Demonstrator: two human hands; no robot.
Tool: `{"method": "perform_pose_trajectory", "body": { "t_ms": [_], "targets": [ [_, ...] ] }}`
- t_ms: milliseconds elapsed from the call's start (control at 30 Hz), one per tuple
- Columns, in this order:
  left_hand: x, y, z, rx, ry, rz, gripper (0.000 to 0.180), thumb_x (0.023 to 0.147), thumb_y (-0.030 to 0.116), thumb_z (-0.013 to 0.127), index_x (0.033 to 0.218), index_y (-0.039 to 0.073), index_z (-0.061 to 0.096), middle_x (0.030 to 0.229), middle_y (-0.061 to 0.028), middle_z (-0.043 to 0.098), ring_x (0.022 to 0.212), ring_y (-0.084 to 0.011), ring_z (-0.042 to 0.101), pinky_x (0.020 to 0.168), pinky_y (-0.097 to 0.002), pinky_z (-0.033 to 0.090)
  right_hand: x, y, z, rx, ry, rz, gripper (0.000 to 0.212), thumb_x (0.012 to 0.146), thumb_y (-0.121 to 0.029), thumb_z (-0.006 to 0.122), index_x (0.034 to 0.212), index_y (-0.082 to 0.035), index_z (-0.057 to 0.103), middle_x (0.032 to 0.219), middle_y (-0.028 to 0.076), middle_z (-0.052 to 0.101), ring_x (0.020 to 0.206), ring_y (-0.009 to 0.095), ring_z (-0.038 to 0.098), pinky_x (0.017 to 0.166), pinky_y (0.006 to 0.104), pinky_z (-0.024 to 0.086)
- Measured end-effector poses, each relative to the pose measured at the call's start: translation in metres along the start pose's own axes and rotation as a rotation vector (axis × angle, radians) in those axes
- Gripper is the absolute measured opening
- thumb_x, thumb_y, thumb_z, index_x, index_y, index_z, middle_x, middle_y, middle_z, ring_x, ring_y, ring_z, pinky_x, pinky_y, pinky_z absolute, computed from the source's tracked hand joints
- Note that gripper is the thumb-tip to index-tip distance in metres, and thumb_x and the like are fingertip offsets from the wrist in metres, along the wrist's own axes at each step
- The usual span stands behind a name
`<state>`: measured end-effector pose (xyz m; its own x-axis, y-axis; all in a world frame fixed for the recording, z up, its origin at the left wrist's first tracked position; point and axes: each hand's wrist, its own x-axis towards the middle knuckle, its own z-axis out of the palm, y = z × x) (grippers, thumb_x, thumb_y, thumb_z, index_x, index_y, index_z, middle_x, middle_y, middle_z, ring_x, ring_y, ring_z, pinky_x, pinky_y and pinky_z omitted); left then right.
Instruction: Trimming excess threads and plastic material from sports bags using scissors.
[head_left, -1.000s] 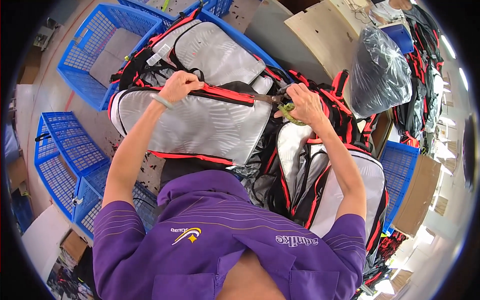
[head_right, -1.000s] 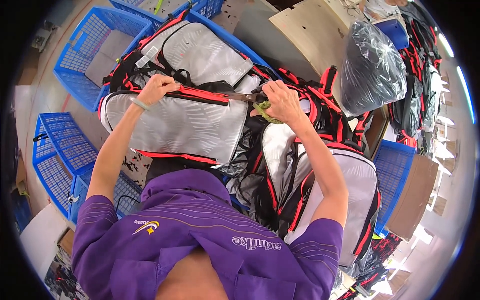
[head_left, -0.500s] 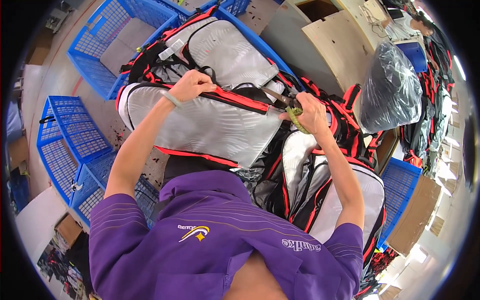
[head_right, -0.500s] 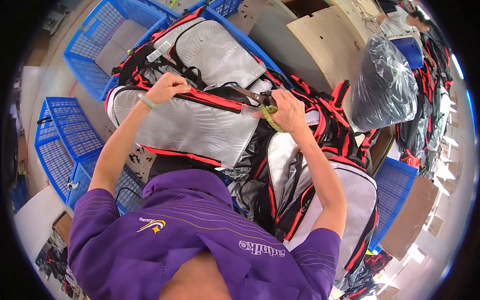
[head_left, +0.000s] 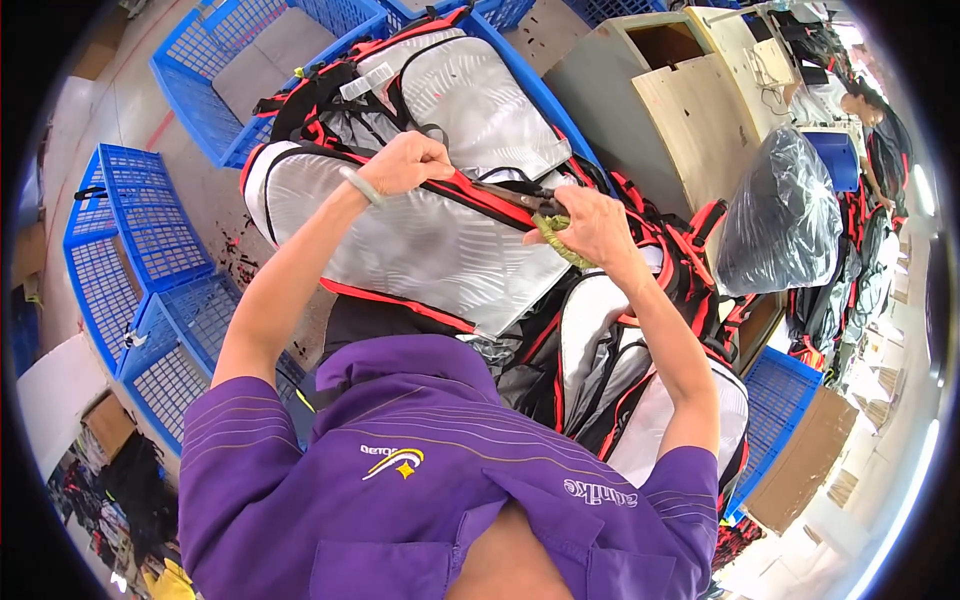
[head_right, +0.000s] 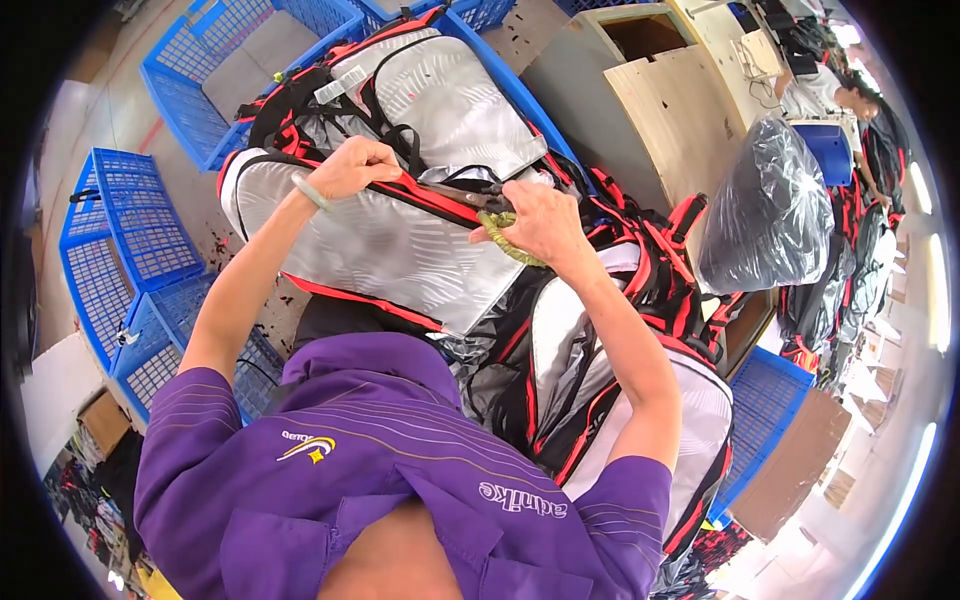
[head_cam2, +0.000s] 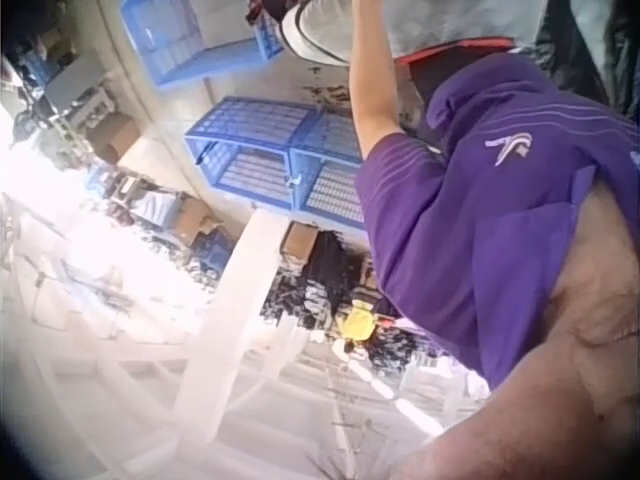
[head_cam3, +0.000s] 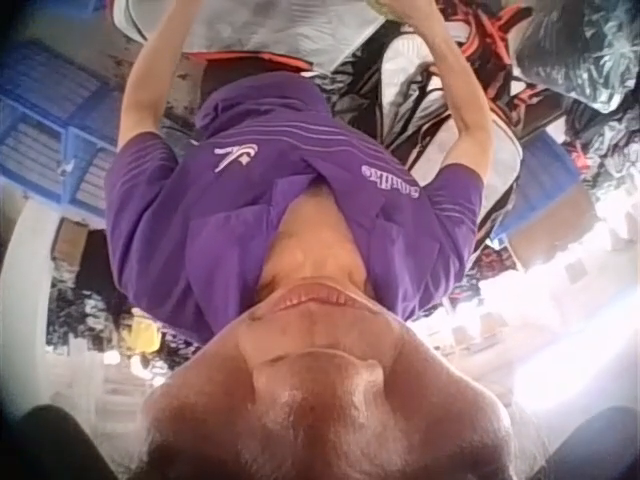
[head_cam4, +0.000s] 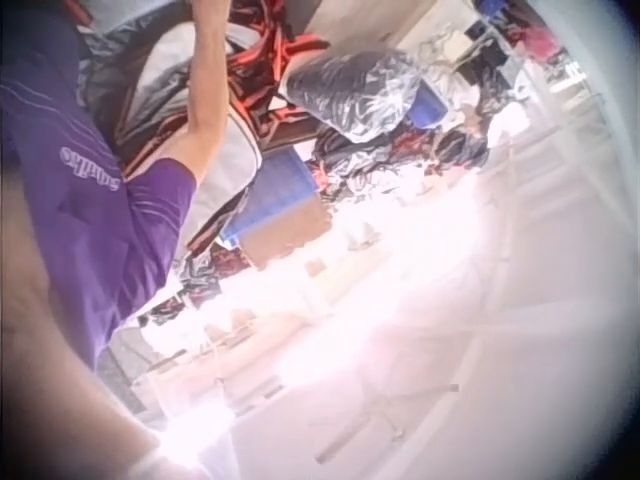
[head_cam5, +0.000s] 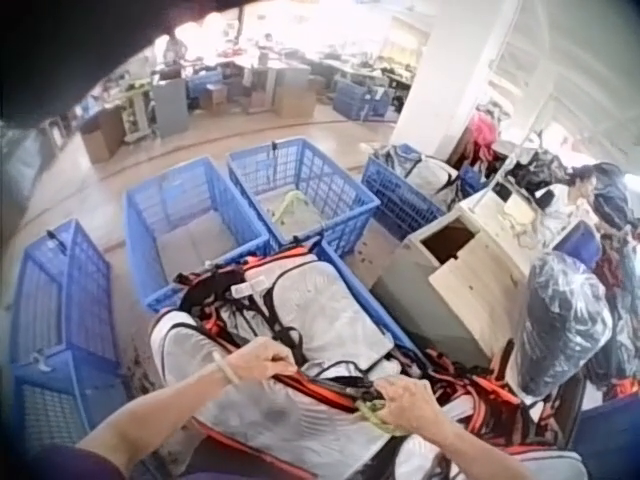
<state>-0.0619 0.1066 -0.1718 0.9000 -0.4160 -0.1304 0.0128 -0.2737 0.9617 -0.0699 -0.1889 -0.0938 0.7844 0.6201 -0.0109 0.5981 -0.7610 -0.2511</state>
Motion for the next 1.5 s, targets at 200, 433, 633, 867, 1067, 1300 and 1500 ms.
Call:
{"method": "perform_pose_trajectory", "body": {
  "t_ms": [200,433,633,867,1067,1300,1500],
  "targets": [
    [0.002,0.003,0.0,0.03,-0.043,-0.023,0.018,0.082,0.011,0.064,0.075,-0.005,0.062,0.06,-0.0005,0.056,0.059,-0.0051,0.046,0.054,-0.0254,0.037,-0.01,0.005,0.013,0.095,0.002,0.002,0.057,0.061,-0.052,0.079,0.069,-0.002,0.053,0.065,0.013,0.057,0.061,0.032,0.058,0.054,0.0396,0.046],
    [-0.001,0.006,0.0,0.046,-0.016,-0.018,0.017,0.08,0.012,0.064,0.074,-0.004,0.061,0.057,-0.0012,0.051,0.056,-0.0061,0.043,0.051,-0.0262,0.035,-0.005,-0.004,0.008,0.053,0.017,0.017,0.059,0.061,-0.055,0.078,0.068,-0.003,0.053,0.065,0.013,0.058,0.06,0.032,0.059,0.054,0.0401,0.046],
    [-0.004,0.003,0.0,0.018,-0.007,0.04,0.017,0.078,0.016,0.067,0.076,-0.001,0.065,0.058,-0.0087,0.056,0.055,-0.0133,0.052,0.053,-0.031,0.039,-0.007,0.001,0.019,0.122,0.117,0.04,0.06,0.063,-0.053,0.079,0.057,-0.003,0.045,0.051,0.012,0.049,0.046,0.032,0.052,0.046,0.0399,0.041],
    [-0.021,0.017,-0.031,0.274,-0.052,0.047,0.02,0.078,0.018,0.071,0.078,0.0,0.064,0.063,-0.0111,0.059,0.056,-0.0165,0.054,0.054,-0.0317,0.041,-0.009,-0.014,0.023,0.2,0.098,0.236,0.056,0.068,-0.052,0.076,0.081,-0.004,0.051,0.068,0.014,0.059,0.065,0.036,0.059,0.058,0.0431,0.045],
    [-0.069,-0.004,-0.112,0.52,-0.041,-0.003,0.014,0.08,0.013,0.063,0.081,-0.001,0.066,0.075,-0.0138,0.065,0.067,-0.0221,0.063,0.062,-0.0323,0.048,-0.023,-0.01,0.026,0.291,0.08,0.328,0.055,0.068,-0.049,0.079,0.082,-0.004,0.052,0.065,0.016,0.059,0.065,0.037,0.06,0.059,0.0428,0.046],
    [-0.09,-0.011,-0.098,0.393,0.041,0.04,0.013,0.085,0.008,0.057,0.078,-0.002,0.055,0.064,-0.0106,0.053,0.058,-0.0189,0.05,0.056,-0.0325,0.04,0.03,-0.041,0.017,0.682,-0.036,0.145,0.037,0.076,-0.013,0.076,0.103,0.001,0.054,0.099,0.007,0.066,0.085,0.012,0.059,0.079,0.0263,0.048],
    [-0.099,-0.007,-0.096,0.322,0.067,-0.004,0.013,0.083,0.009,0.061,0.078,-0.001,0.056,0.065,-0.0079,0.055,0.059,-0.0157,0.05,0.055,-0.0306,0.04,0.061,-0.05,0.03,0.607,-0.015,0.146,0.031,0.076,-0.013,0.074,0.094,0.0,0.053,0.077,0.008,0.064,0.069,0.015,0.061,0.068,0.0293,0.049]
  ]
}}
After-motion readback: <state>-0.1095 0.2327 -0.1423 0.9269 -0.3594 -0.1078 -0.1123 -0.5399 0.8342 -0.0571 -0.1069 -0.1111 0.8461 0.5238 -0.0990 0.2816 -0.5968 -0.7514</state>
